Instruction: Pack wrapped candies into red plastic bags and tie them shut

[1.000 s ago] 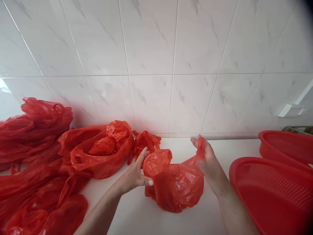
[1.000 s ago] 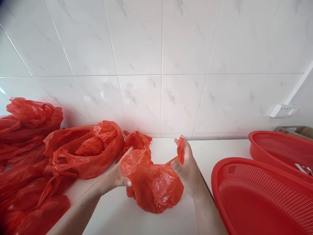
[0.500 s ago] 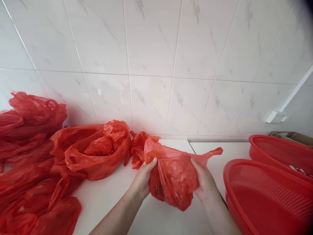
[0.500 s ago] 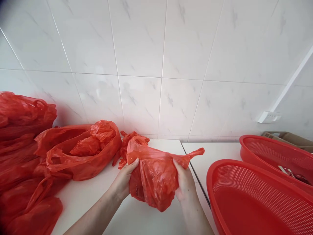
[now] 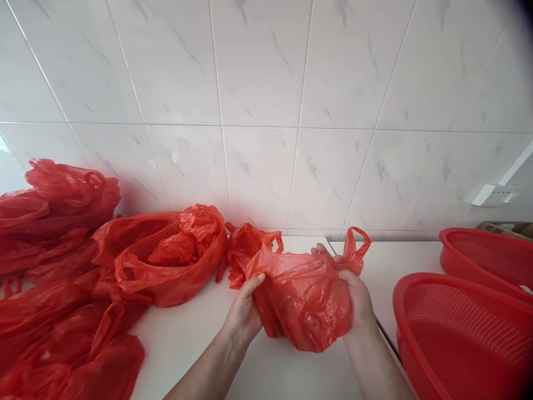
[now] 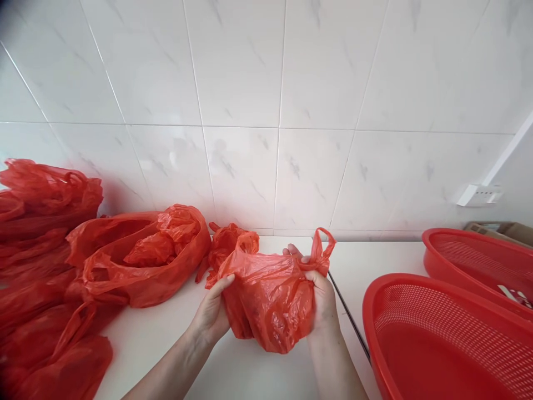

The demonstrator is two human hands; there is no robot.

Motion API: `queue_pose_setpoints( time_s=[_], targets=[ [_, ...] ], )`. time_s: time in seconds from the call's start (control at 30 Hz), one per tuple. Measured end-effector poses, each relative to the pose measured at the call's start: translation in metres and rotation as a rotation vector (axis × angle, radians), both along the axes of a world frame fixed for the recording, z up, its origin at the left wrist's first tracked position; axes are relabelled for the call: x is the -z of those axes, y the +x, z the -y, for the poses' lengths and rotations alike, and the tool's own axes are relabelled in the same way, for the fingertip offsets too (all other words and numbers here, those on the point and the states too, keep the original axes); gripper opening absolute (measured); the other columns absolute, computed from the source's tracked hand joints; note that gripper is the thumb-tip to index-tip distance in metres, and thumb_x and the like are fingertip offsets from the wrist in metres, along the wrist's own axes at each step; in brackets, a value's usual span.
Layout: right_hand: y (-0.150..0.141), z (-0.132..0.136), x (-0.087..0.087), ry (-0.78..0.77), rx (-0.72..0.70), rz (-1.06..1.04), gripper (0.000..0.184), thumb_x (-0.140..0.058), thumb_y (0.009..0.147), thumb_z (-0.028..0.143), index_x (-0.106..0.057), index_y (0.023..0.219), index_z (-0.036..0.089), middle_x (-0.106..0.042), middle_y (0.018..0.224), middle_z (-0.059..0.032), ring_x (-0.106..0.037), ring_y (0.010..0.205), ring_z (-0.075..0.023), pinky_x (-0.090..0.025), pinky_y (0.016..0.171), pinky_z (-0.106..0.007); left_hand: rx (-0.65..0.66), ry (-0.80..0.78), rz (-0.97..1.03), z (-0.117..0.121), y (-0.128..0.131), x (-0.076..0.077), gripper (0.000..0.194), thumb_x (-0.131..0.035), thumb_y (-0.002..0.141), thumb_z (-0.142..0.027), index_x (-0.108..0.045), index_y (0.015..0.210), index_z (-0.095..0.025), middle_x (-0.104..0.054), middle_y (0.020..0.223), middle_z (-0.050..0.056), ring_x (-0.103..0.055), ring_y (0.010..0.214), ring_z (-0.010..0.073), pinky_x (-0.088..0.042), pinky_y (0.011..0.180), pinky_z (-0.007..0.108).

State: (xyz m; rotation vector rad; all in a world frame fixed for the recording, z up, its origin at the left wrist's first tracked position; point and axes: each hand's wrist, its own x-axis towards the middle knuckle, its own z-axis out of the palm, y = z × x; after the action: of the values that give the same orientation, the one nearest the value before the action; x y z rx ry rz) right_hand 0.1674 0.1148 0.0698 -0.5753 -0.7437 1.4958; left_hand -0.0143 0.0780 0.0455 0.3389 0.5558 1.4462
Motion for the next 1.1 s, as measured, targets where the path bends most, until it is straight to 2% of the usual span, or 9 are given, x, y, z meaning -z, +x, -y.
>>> queue_pose_setpoints(
  time_s=[0.1,0.2,0.3,0.43,0.53,0.63,0.8,0.97,1.1],
  targets=[
    [-0.002,0.002,-0.006,-0.047,-0.088,-0.141,0.018,-0.061,0.063,0.01,-0.05,0.066,0.024,-0.061,0.073,0.005,-0.06,0.07,-0.0149,-0.051,0.071,-0.033,0.094,0.1,-0.008,0.003,0.002,-0.003,0.035,-0.072,0.074,-0.03,-0.064,0.104,-0.015,-0.069,0.108,0.011,-0.062,0.106,0.0276,-0.046,0.095,0.037],
    [-0.004,0.006,-0.009,0.015,-0.187,-0.189,0.018,-0.06,0.064,0.011,-0.047,0.062,0.023,-0.035,0.051,0.0084,-0.035,0.043,-0.0074,-0.042,0.052,-0.021,0.069,0.038,-0.069,0.003,0.005,-0.002,0.026,-0.072,0.074,-0.026,-0.065,0.096,-0.015,-0.07,0.094,0.009,-0.066,0.092,0.0235,-0.049,0.088,0.035],
    [-0.006,0.011,-0.01,0.031,-0.299,-0.116,0.009,-0.06,0.074,0.029,-0.056,0.07,0.022,-0.034,0.052,0.0072,-0.028,0.042,-0.0073,-0.034,0.045,-0.02,0.004,-0.022,-0.089,0.001,0.007,0.003,0.017,-0.07,0.076,-0.024,-0.065,0.089,-0.016,-0.07,0.087,0.006,-0.067,0.08,0.0191,-0.051,0.083,0.032],
    [-0.01,0.017,-0.009,-0.037,-0.392,0.082,0.047,-0.051,0.078,0.062,-0.064,0.08,0.017,-0.041,0.046,0.0048,-0.035,0.042,-0.0084,-0.034,0.046,-0.021,-0.02,-0.013,-0.071,-0.003,0.007,0.009,0.015,-0.07,0.075,-0.024,-0.065,0.086,-0.016,-0.069,0.089,0.006,-0.066,0.084,0.0201,-0.05,0.085,0.033],
    [-0.016,0.019,-0.009,-0.071,-0.411,0.305,0.042,-0.063,0.077,0.053,-0.065,0.098,0.017,-0.047,0.044,0.006,-0.036,0.039,-0.0077,-0.031,0.044,-0.02,-0.025,-0.003,-0.066,-0.002,0.006,0.01,0.014,-0.07,0.073,-0.024,-0.064,0.083,-0.015,-0.069,0.084,0.005,-0.066,0.082,0.0193,-0.05,0.083,0.031],
    [-0.024,0.021,-0.01,-0.011,-0.492,0.412,0.055,-0.07,0.074,0.044,-0.053,0.123,0.023,-0.059,0.055,0.0051,-0.048,0.044,-0.0101,-0.037,0.048,-0.021,-0.018,0.013,-0.083,0.001,0.007,0.008,0.018,-0.072,0.072,-0.023,-0.063,0.085,-0.017,-0.068,0.081,0.003,-0.065,0.078,0.0165,-0.05,0.079,0.028],
    [-0.032,0.025,-0.007,0.057,-0.714,0.426,0.055,-0.072,0.074,0.039,-0.054,0.122,0.019,-0.061,0.06,0.0027,-0.054,0.049,-0.0127,-0.042,0.052,-0.024,0.043,0.057,-0.162,0.005,0.012,0.002,0.02,-0.075,0.07,-0.025,-0.059,0.079,-0.017,-0.063,0.069,-0.001,-0.06,0.062,0.0121,-0.048,0.065,0.024],
    [-0.035,0.031,-0.012,0.092,-0.583,0.407,0.03,-0.072,0.075,0.032,-0.065,0.102,0.019,-0.064,0.079,-0.0005,-0.059,0.07,-0.0141,-0.047,0.072,-0.028,0.095,0.092,-0.275,0.007,0.017,-0.003,0.026,-0.077,0.063,-0.014,-0.057,0.08,-0.017,-0.059,0.067,-0.003,-0.058,0.06,0.0103,-0.045,0.061,0.021],
    [-0.037,0.025,-0.004,-0.026,-0.454,0.456,0.023,-0.066,0.078,0.039,-0.067,0.078,0.016,-0.057,0.055,0.0015,-0.051,0.052,-0.0119,-0.043,0.055,-0.025,0.115,0.083,-0.313,0.007,0.016,-0.001,0.027,-0.072,0.065,-0.012,-0.055,0.085,-0.019,-0.059,0.07,-0.003,-0.056,0.055,0.0096,-0.041,0.055,0.021]
  ],
)
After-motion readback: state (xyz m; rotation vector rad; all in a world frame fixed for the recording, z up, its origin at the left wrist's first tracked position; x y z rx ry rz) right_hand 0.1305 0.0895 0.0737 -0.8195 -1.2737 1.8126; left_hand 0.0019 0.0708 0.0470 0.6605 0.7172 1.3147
